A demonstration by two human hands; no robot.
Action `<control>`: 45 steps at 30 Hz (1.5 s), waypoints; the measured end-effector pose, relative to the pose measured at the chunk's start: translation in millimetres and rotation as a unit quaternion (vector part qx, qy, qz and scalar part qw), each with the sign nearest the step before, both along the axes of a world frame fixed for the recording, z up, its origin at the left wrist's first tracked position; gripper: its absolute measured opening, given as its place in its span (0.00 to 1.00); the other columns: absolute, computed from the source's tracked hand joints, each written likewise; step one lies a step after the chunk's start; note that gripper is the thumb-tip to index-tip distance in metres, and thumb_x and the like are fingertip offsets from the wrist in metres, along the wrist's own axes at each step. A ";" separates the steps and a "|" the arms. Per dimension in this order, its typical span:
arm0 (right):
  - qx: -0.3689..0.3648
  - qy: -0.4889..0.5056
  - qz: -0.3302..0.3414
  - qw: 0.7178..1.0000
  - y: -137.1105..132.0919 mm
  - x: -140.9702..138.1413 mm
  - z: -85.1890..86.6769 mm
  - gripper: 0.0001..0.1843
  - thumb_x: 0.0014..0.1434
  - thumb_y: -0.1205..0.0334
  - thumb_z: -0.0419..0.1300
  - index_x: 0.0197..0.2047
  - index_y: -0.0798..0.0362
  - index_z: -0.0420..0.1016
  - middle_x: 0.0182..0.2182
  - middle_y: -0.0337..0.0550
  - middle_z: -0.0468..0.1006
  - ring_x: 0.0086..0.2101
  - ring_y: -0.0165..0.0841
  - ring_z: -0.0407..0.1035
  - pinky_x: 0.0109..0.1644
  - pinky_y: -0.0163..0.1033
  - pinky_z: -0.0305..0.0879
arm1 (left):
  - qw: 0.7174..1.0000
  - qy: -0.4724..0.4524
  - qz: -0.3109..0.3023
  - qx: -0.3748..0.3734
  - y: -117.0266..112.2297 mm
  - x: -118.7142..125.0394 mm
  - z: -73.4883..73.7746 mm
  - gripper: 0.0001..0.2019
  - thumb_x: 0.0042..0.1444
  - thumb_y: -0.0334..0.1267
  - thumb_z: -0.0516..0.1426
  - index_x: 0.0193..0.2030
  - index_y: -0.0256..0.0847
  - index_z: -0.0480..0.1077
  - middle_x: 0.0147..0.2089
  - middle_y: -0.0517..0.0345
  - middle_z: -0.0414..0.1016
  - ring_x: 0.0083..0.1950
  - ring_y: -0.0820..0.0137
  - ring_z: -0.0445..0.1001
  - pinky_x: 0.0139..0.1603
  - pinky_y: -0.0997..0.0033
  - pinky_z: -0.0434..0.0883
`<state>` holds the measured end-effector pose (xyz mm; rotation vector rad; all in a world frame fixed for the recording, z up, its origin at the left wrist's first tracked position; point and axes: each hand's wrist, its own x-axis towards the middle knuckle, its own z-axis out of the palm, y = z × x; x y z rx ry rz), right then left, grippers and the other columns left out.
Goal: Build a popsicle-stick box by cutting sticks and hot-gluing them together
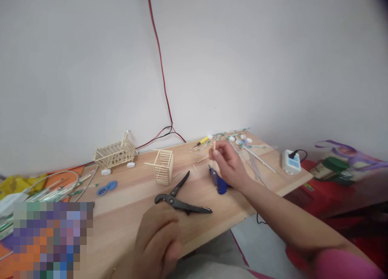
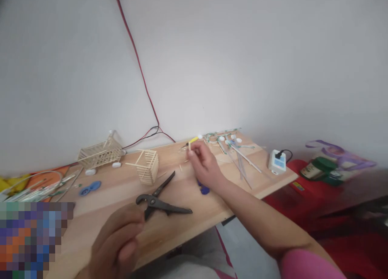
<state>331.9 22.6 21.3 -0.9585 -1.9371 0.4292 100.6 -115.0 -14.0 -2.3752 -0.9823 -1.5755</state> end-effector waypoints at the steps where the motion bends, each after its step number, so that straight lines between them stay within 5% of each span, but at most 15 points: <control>1: -0.045 0.015 -0.001 0.999 -12.2 2.0 -0.7 0.11 0.68 0.59 0.37 0.45 0.50 0.57 0.29 0.39 0.68 0.31 0.30 0.66 0.38 0.37 0.63 | 1.000 0.010 0.002 -0.001 8.8 6.0 -0.7 0.04 0.58 0.34 0.50 0.37 0.41 0.66 0.33 0.53 0.72 0.37 0.68 0.71 0.37 0.66 0.71; 3: -0.101 -0.044 0.006 0.994 -32.2 1.3 -9.4 0.11 0.67 0.58 0.39 0.42 0.51 0.59 0.26 0.37 0.66 0.27 0.30 0.64 0.34 0.36 0.61 | 1.000 0.012 0.006 -0.021 23.3 15.7 -4.8 0.05 0.56 0.29 0.50 0.37 0.39 0.66 0.33 0.53 0.71 0.36 0.69 0.71 0.37 0.67 0.69; 8: -0.122 -0.296 0.121 0.940 -57.8 -15.4 -54.0 0.14 0.57 0.53 0.58 0.41 0.53 0.66 0.37 0.44 0.72 0.36 0.35 0.68 0.35 0.36 0.59 | 0.996 0.008 -0.006 -0.086 34.9 22.5 -20.0 0.05 0.56 0.27 0.50 0.35 0.38 0.65 0.30 0.55 0.69 0.32 0.71 0.68 0.34 0.70 0.66; 12: -0.128 -0.383 0.112 0.908 -62.6 -20.2 -76.7 0.09 0.59 0.57 0.55 0.38 0.54 0.69 0.35 0.45 0.72 0.36 0.35 0.69 0.36 0.35 0.59 | 0.993 0.021 0.012 -0.118 34.0 22.5 -25.3 0.05 0.57 0.30 0.50 0.32 0.38 0.66 0.28 0.55 0.69 0.31 0.71 0.67 0.33 0.71 0.64; 19: -0.118 -0.363 0.078 0.921 -45.0 9.2 -85.8 0.12 0.61 0.57 0.50 0.43 0.53 0.69 0.41 0.47 0.73 0.40 0.37 0.69 0.41 0.37 0.61 | 0.990 0.038 0.037 -0.133 38.5 22.1 -30.5 0.08 0.58 0.33 0.50 0.29 0.38 0.64 0.27 0.55 0.67 0.31 0.71 0.64 0.33 0.71 0.61; 25: -0.114 -0.350 -0.055 0.928 -30.7 20.2 -92.8 0.12 0.61 0.55 0.49 0.37 0.54 0.68 0.34 0.45 0.74 0.34 0.37 0.71 0.34 0.36 0.60 | 0.984 0.057 0.007 -0.168 39.7 24.8 -29.9 0.10 0.59 0.33 0.49 0.27 0.38 0.62 0.25 0.57 0.65 0.28 0.73 0.61 0.29 0.72 0.57; 30: -0.051 -0.308 -0.136 0.940 -38.2 13.2 -94.2 0.15 0.61 0.53 0.51 0.45 0.53 0.67 0.39 0.49 0.72 0.34 0.37 0.70 0.30 0.36 0.59 | 0.981 0.063 -0.001 -0.186 40.9 25.9 -30.8 0.11 0.60 0.33 0.48 0.26 0.38 0.62 0.26 0.57 0.65 0.28 0.73 0.61 0.30 0.72 0.57; 33: -0.024 -0.281 -0.085 0.956 -53.2 1.1 -94.0 0.13 0.64 0.56 0.46 0.39 0.53 0.69 0.35 0.47 0.72 0.34 0.35 0.69 0.33 0.35 0.59 | 0.974 0.081 0.017 -0.209 42.0 26.4 -33.2 0.12 0.61 0.35 0.47 0.26 0.38 0.63 0.26 0.57 0.65 0.29 0.72 0.62 0.30 0.71 0.57; 37: -0.030 -0.338 -0.002 0.941 -66.9 -15.0 -96.7 0.10 0.64 0.63 0.47 0.35 0.52 0.68 0.29 0.42 0.73 0.30 0.32 0.69 0.31 0.33 0.56 | 0.951 0.144 0.022 -0.273 46.2 28.3 -38.9 0.14 0.62 0.37 0.46 0.28 0.38 0.65 0.28 0.56 0.68 0.31 0.72 0.64 0.31 0.71 0.58; 45: -0.070 -0.324 0.008 0.943 -66.2 -17.5 -103.2 0.09 0.64 0.61 0.47 0.35 0.51 0.67 0.31 0.41 0.74 0.32 0.33 0.70 0.33 0.35 0.56 | 0.889 0.305 0.026 -0.341 50.5 35.0 -44.5 0.12 0.61 0.40 0.47 0.33 0.39 0.68 0.33 0.56 0.70 0.34 0.70 0.68 0.34 0.71 0.62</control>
